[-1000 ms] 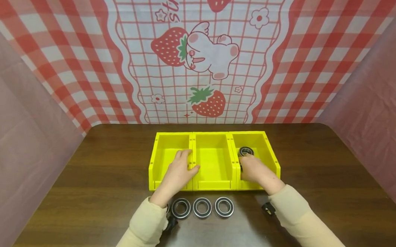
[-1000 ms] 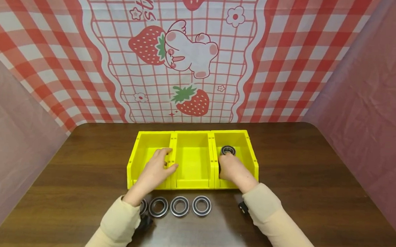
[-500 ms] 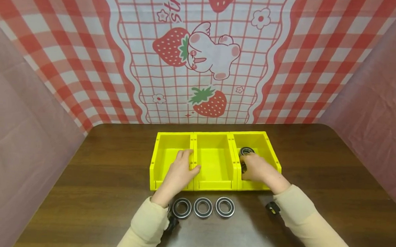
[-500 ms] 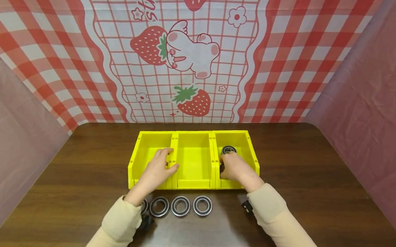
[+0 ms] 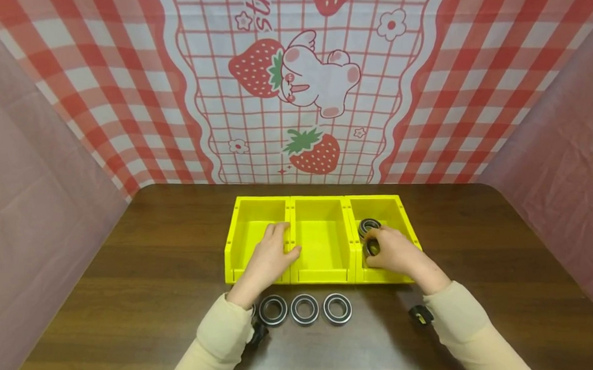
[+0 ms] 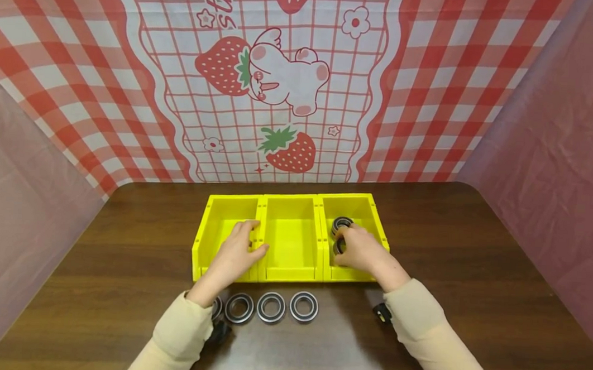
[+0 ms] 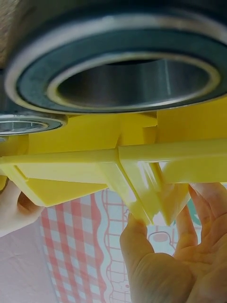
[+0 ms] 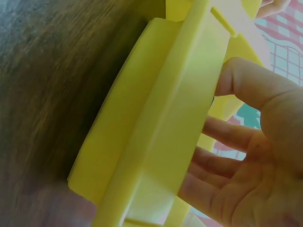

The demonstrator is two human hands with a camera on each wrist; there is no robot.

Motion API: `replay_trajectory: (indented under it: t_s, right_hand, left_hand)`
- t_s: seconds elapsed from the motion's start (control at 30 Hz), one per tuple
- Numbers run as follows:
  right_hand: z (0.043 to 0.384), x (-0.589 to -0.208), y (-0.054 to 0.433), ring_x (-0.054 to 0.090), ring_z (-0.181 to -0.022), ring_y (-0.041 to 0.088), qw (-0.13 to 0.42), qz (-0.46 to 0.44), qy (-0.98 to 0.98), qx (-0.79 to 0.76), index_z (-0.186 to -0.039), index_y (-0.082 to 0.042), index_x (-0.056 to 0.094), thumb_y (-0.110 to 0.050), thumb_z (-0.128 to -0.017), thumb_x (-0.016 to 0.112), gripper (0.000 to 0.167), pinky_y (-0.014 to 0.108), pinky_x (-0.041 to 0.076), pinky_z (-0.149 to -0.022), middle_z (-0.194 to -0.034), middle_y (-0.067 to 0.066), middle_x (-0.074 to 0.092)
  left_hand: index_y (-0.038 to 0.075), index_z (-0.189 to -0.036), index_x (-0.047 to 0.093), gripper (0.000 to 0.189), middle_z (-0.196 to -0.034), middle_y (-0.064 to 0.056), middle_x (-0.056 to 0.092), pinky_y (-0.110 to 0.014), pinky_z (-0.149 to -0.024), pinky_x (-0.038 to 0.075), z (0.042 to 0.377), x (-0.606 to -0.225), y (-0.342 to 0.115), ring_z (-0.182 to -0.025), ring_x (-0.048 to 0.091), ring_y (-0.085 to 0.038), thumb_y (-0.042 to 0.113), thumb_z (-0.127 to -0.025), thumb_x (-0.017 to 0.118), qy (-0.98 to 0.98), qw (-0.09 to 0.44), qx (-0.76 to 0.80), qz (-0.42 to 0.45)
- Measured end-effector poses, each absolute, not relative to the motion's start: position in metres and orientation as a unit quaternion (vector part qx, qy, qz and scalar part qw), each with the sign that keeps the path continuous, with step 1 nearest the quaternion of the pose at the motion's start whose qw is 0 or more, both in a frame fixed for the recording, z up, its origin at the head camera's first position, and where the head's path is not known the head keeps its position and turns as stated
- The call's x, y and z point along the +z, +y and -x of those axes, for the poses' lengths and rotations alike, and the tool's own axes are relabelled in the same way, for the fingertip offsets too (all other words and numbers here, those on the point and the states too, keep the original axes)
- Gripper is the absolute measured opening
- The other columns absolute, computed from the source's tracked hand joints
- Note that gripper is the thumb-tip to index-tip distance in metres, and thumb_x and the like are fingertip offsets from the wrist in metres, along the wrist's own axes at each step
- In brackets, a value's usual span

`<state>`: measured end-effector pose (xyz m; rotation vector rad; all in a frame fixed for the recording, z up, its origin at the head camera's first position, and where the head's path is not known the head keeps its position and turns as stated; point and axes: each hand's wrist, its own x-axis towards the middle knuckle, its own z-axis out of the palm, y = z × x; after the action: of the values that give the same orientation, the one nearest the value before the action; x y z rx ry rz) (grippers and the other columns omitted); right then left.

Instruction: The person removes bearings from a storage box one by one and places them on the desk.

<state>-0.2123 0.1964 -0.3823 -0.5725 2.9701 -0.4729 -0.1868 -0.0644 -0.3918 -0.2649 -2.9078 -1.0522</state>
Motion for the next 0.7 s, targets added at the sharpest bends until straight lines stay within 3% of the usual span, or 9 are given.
replay_trajectory:
  t_s: [0.3, 0.7]
  right_hand:
    - [0.203, -0.376, 0.199, 0.052, -0.085, 0.025, 0.031, 0.176, 0.969, -0.169, -0.109, 0.002, 0.058, -0.018, -0.071, 0.068, 0.044, 0.042, 0.046, -0.078, -0.102, 0.017, 0.061]
    - [0.186, -0.371, 0.197, 0.052, -0.093, 0.027, -0.005, 0.175, 0.971, -0.160, -0.117, 0.002, 0.055, -0.021, -0.077, 0.060, 0.046, 0.045, 0.044, -0.084, -0.110, 0.020, 0.056]
  left_hand:
    - [0.002, -0.129, 0.042, 0.054, -0.122, -0.018, 0.045, -0.041, -0.076, 0.047, 0.187, -0.392, -0.064, -0.075, 0.053, -0.027, 0.027, -0.084, 0.061, -0.937, 0.019, -0.338, 0.083]
    - [0.002, -0.128, 0.043, 0.054, -0.122, -0.018, 0.045, -0.042, -0.078, 0.047, 0.188, -0.393, -0.064, -0.082, 0.054, -0.028, 0.027, -0.084, 0.061, -0.936, 0.020, -0.340, 0.085]
